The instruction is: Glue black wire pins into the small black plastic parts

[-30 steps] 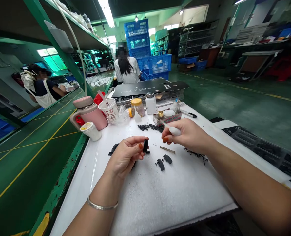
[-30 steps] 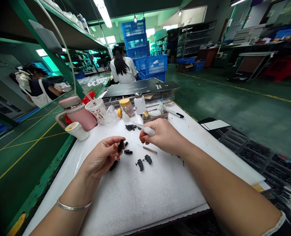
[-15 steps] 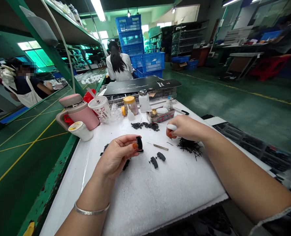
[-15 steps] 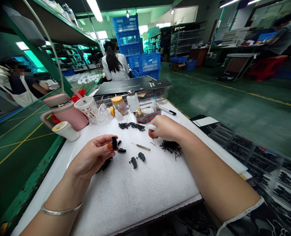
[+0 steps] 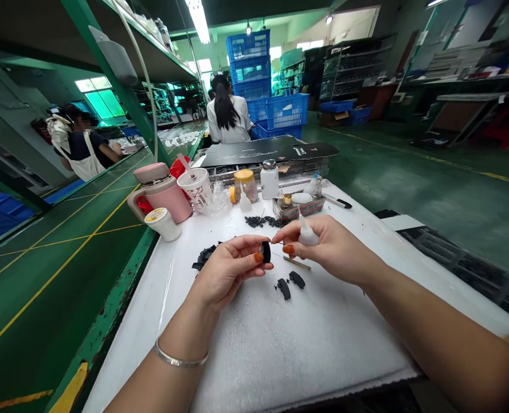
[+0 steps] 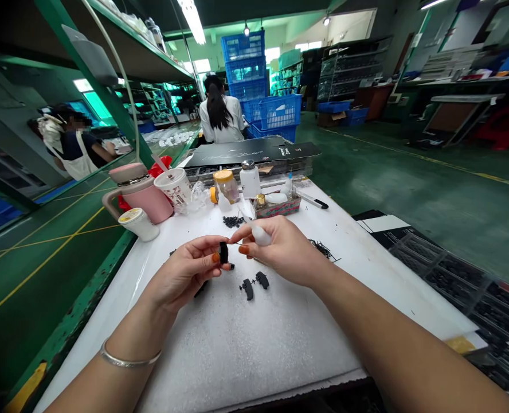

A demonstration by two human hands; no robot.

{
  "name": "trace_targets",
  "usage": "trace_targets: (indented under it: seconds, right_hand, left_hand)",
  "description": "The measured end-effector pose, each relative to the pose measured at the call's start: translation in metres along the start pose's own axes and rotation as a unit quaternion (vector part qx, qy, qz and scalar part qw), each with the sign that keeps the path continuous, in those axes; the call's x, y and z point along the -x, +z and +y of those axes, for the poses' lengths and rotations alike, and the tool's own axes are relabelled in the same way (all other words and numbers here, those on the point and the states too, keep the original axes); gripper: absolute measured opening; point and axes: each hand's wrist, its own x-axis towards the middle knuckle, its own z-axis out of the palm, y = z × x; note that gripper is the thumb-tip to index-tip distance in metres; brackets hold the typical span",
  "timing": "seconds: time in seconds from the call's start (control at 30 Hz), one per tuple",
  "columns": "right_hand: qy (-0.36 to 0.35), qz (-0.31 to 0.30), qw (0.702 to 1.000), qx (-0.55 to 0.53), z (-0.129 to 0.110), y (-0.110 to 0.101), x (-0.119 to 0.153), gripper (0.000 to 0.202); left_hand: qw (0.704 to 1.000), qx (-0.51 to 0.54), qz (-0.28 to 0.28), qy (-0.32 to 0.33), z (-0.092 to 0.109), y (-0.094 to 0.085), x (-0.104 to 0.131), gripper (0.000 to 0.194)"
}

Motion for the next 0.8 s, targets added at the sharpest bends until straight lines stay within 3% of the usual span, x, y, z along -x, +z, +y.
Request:
trace_targets:
  seconds: [0.23, 0.4, 0.8]
  right_hand:
    - [-0.034, 0.057, 0.995, 0.079, -0.006, 0.008, 0.005, 0.004]
    - [-0.094, 0.058, 0.984, 0.138, -0.005, 0.011, 0.009, 0.012]
    - [-0.128, 0.102, 0.956, 0.243, -0.006, 0.016, 0.012, 0.013]
  left_hand:
    - [1.000, -0.002, 0.010, -0.001, -0.002, 0.001, -0.001, 0.026]
    - [1.000, -0.010, 0.017, -0.012, -0.002, 0.001, -0.001, 0.025]
    - [0.999, -0.004, 0.036, -0.022, -0.002, 0.005, -0.003, 0.032]
